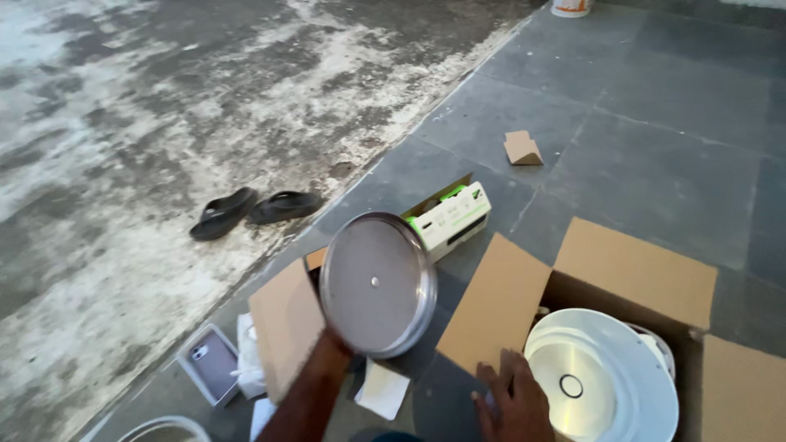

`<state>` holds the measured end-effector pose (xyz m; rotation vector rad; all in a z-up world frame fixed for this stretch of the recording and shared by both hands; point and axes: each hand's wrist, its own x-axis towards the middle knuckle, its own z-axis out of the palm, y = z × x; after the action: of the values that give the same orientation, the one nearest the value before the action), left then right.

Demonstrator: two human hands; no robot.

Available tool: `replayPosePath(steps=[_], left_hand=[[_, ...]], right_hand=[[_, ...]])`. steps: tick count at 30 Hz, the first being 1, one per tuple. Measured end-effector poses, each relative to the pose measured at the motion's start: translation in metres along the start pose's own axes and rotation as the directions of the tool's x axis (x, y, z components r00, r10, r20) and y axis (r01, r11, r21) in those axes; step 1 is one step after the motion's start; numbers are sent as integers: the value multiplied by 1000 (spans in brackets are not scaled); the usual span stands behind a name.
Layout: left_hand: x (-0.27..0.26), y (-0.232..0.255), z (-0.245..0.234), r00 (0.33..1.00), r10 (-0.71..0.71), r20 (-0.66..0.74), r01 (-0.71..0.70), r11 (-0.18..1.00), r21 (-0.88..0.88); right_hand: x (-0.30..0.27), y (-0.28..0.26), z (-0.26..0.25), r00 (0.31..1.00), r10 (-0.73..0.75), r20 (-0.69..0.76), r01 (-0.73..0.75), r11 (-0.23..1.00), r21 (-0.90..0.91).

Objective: The person sits on a tiled floor and unpacks a cardboard box containing a rice cooker. They remove styrofoam pieces, a plastic-wrapped manual, a metal inner pot, and a glass lid, placing each item aside on the floor.

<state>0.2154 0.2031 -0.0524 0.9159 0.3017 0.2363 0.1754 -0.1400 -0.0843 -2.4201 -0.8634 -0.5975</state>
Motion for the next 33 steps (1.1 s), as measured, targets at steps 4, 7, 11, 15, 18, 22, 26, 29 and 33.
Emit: replayPosePath(steps=[4,7,11,15,18,22,26,29,33], left_hand=[[-61,-3,7,976,-137,168,177,952,-249],[-94,-18,24,954,-169,246,241,923,-301],[-142,-53,50,924,-227,309,320,901,-294],[-175,-82,64,896,-268,353,367,896,-251],[-189,-108,64,880,-280,384,374,907,-194],[-200,-154,61,876,-243,418,305,948,-89],[-216,-182,74,888,-54,456,-11,990,139],[-238,-171,106,963,106,247,-168,955,245],[-272,-120,138,891,260,373,-431,741,515]], right_hand=[[-23,-33,1,958,152,-243,-26,891,453],[-49,-55,-16,761,628,163,-472,363,803],[-57,-84,-55,684,692,229,-292,-28,956],[-61,-115,-109,762,629,-155,-364,613,701],[-64,-129,-147,913,267,-308,-198,951,239],[-72,-139,-166,990,-96,104,75,979,191],[-103,-141,-151,997,-77,25,67,960,272],[-128,-130,-128,941,336,31,-285,743,605],[-150,-100,-124,609,777,159,-496,217,841]])
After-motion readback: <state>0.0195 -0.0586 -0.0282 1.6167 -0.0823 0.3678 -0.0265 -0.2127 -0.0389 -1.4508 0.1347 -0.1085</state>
